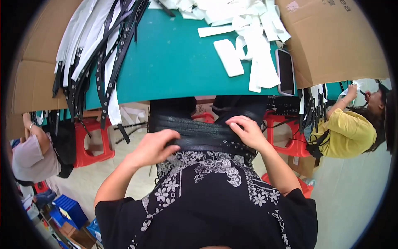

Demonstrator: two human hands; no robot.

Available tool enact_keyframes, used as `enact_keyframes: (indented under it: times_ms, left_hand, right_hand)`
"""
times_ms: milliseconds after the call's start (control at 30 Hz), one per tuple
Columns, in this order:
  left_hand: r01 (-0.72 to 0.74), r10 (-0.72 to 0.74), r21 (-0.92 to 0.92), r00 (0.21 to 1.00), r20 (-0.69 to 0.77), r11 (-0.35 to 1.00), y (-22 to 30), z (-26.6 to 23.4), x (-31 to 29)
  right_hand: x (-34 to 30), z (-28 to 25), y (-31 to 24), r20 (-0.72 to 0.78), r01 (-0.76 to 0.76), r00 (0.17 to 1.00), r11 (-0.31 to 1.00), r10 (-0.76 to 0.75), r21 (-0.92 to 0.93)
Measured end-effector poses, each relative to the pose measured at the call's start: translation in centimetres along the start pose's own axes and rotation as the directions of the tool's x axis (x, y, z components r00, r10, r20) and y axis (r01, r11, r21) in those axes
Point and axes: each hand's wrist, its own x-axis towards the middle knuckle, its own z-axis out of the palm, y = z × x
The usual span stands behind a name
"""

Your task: Assembling white straps and black components for belts on a factory workbench.

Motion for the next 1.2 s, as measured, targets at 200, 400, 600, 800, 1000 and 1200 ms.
enact_keyframes:
  times_ms: [200, 400, 600, 800, 1000, 1200]
  left_hand:
    - [-0.770, 0.751, 0.132, 0.638, 0.169, 0.624, 9.7, 1.8, 7.5]
    - [-0.896, 0.816, 0.207, 0.443, 0.371, 0.392, 11.2, 10.6, 13.0]
    - [-0.954, 0.946, 0.024, 0.300, 0.122, 0.299, 10.6, 10.7, 15.0]
    - [-0.284, 0.507, 0.477, 0.739, -0.444, 0.832, 2.2, -4.5, 23.9]
    - [0.025, 0.299, 0.482, 0.756, -0.583, 0.876, -0.6, -12.5, 30.9]
    - [0.133, -0.093, 0.123, 0.954, -0.286, 0.983, 0.9, -14.6, 34.8]
  right_hand:
    - [6.7, 0.6, -7.0, 0.815, -0.832, 0.468, 0.141, -0.341, 0.537]
    - [6.8, -9.7, -15.3, 0.276, -0.226, 0.961, 0.529, -0.018, 0.818]
    - [5.3, -14.5, -9.2, -0.274, 0.160, 0.953, 0.558, 0.126, 0.814]
    - [1.9, -13.8, -3.9, -0.452, 0.247, 0.828, 0.507, 0.332, 0.825]
    - [3.4, -11.8, -2.4, -0.244, 0.194, 0.913, 0.177, 0.327, 0.965]
    - [7.5, -11.5, -3.8, -0.295, 0.272, 0.914, 0.116, 0.280, 0.955]
